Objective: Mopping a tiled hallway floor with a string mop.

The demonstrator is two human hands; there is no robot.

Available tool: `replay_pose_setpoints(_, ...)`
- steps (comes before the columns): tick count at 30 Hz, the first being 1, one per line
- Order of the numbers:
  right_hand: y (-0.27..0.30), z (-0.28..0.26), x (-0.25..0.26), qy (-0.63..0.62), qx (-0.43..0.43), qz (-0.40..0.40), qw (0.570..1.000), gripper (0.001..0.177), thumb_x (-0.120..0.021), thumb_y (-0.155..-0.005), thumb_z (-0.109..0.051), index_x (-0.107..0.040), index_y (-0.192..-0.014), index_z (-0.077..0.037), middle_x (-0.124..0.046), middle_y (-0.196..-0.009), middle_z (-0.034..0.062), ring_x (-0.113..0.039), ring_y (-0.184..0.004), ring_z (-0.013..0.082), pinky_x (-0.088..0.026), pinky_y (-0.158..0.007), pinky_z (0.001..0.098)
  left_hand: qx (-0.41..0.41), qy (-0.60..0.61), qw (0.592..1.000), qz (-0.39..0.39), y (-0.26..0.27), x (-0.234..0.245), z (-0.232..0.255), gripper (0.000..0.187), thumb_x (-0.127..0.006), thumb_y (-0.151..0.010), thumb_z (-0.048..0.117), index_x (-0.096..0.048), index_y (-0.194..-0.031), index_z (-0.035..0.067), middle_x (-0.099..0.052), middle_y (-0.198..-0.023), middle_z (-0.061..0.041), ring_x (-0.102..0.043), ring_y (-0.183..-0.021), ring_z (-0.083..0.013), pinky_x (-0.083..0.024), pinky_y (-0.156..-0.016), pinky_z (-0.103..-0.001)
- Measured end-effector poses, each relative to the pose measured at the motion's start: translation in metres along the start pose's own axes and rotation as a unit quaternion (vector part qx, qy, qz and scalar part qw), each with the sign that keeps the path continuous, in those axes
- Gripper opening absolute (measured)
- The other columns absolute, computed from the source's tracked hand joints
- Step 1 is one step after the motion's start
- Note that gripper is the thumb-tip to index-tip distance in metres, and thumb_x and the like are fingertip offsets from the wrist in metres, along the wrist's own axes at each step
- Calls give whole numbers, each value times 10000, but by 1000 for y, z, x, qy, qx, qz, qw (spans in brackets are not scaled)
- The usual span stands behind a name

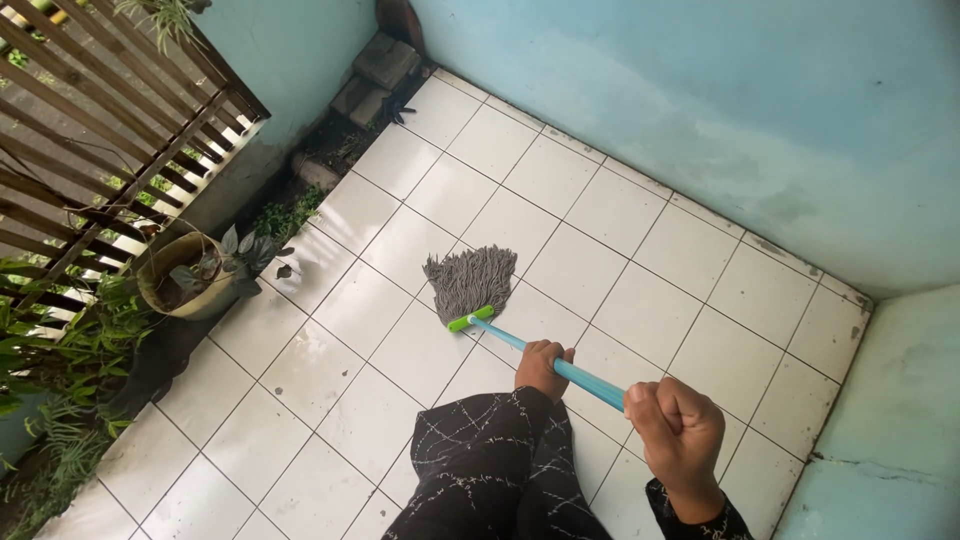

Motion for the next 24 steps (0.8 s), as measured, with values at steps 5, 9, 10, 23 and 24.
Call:
replay_pose_setpoints(5, -9, 8, -18, -43, 21, -33, 998, 469, -572, -996, 3, -266, -672, -139, -307, -549, -49, -310, -515, 54, -384, -495, 278, -5, -2, 1000, 22, -13, 0, -27, 282, -721, -936, 249, -619, -746, 68, -652, -832, -95, -598, -973, -365, -514, -842, -460)
replay_pose_setpoints(9, -9, 41, -33, -68, 18, -44, 997, 466, -570, -997, 17, -266, -680, -139, -303, -562, -46, -302, -529, 60, -354, -500, 281, -2, -13, 1000, 21, -30, 9, -56, 261, -736, -905, 238, -620, -746, 68, -648, -824, -94, -597, -978, -359, -526, -832, -453)
replay_pose_setpoints(10, -9, 48, -41, -69, 17, -45, 996, 466, -570, -997, 17, -266, -680, -139, -303, -562, -46, -302, -529, 60, -354, -500, 281, 0, -14, 1000, 21, -36, 13, -66, 261, -736, -905, 238, -620, -746, 68, -648, -824, -94, -597, -978, -359, -526, -832, -453)
replay_pose_setpoints(23, -63, 100, -177, 23, 31, -59, 998, 441, -603, -908, 94, -303, -647, -96, -360, -550, -40, -331, -467, 33, -269, -423, 247, 54, -29, 998, -9, -136, 79, -190, 217, -749, -890, 228, -611, -812, 79, -593, -927, -104, -637, -885, -343, -530, -750, -457)
replay_pose_setpoints(24, -72, 105, -187, 31, 34, -57, 997, 437, -604, -906, 92, -311, -643, -97, -350, -544, -44, -323, -460, 29, -260, -418, 246, 46, -29, 999, -3, -147, 85, -196, 213, -746, -888, 222, -610, -811, 78, -595, -936, -103, -638, -888, -345, -529, -750, -459)
Point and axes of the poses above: each hand's wrist, its own y-axis away from the middle knuckle, its own x-axis out of the back of the hand, z = x × y, the point moved 1 cm from there along -y, towards the middle knuckle
